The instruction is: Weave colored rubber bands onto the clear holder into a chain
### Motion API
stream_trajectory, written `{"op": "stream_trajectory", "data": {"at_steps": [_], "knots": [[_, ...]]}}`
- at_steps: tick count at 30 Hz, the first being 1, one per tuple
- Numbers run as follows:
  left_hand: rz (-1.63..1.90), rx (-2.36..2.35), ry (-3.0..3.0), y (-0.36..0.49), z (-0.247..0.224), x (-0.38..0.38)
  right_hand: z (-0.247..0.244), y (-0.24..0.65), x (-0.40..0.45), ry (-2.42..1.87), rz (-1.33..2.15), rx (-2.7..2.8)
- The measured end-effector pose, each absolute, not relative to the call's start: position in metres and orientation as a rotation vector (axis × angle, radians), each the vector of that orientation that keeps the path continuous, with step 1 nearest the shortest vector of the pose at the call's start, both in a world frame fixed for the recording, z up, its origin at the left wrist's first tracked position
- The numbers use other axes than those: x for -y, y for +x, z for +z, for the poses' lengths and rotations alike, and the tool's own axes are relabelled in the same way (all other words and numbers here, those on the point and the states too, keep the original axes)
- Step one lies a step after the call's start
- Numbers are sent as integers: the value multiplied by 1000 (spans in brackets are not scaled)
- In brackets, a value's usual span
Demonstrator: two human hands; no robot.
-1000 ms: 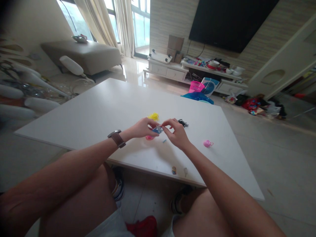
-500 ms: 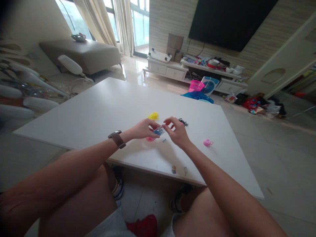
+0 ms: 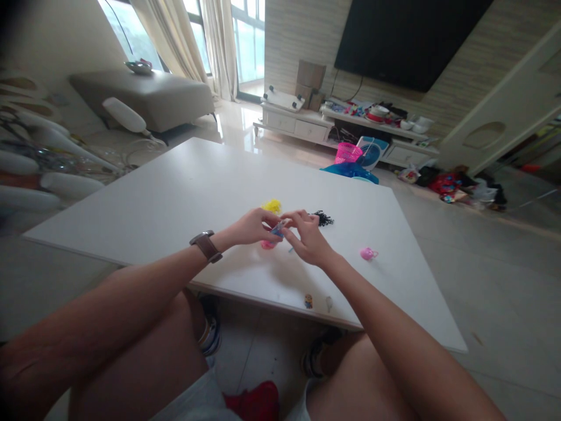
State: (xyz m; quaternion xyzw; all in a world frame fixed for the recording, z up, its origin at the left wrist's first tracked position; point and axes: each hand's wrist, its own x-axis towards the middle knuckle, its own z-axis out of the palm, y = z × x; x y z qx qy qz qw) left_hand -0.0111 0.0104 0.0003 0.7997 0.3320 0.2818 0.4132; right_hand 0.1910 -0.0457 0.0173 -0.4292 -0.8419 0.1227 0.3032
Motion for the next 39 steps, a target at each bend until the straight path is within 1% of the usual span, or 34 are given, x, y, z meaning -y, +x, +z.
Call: {"op": "stream_trajectory", "data": {"at_steps": [3, 5, 10, 12, 15, 17, 22, 27, 32, 39], "knots": [[741, -921, 1954, -15, 2, -18, 17, 197, 42, -1135, 154, 1957], [801, -993, 1933, -21, 5, -24, 7, 205, 34, -1170, 154, 1954], [917, -1163, 1865, -38, 16, -33, -47, 234, 9, -1227, 570, 2459], [927, -1196, 1856, -41, 20, -33, -66, 240, 3, -1260, 640, 2499], [935, -1205, 1858, -41, 23, -33, -80, 240, -4, -1248, 667, 2481], [934, -1198, 1862, -40, 23, -33, -84, 238, -10, -1224, 637, 2456], [953, -1208, 1866, -41, 23, -34, -90, 235, -34, -1272, 436, 2365], [980, -1202, 1853, -45, 23, -38, -91, 234, -51, -1336, 445, 2425], [985, -1208, 1846, -47, 24, -38, -86, 225, -52, -1370, 328, 2510], [1009, -1173, 1852, -49, 24, -38, -78, 189, -50, -1205, 375, 2446]]}}
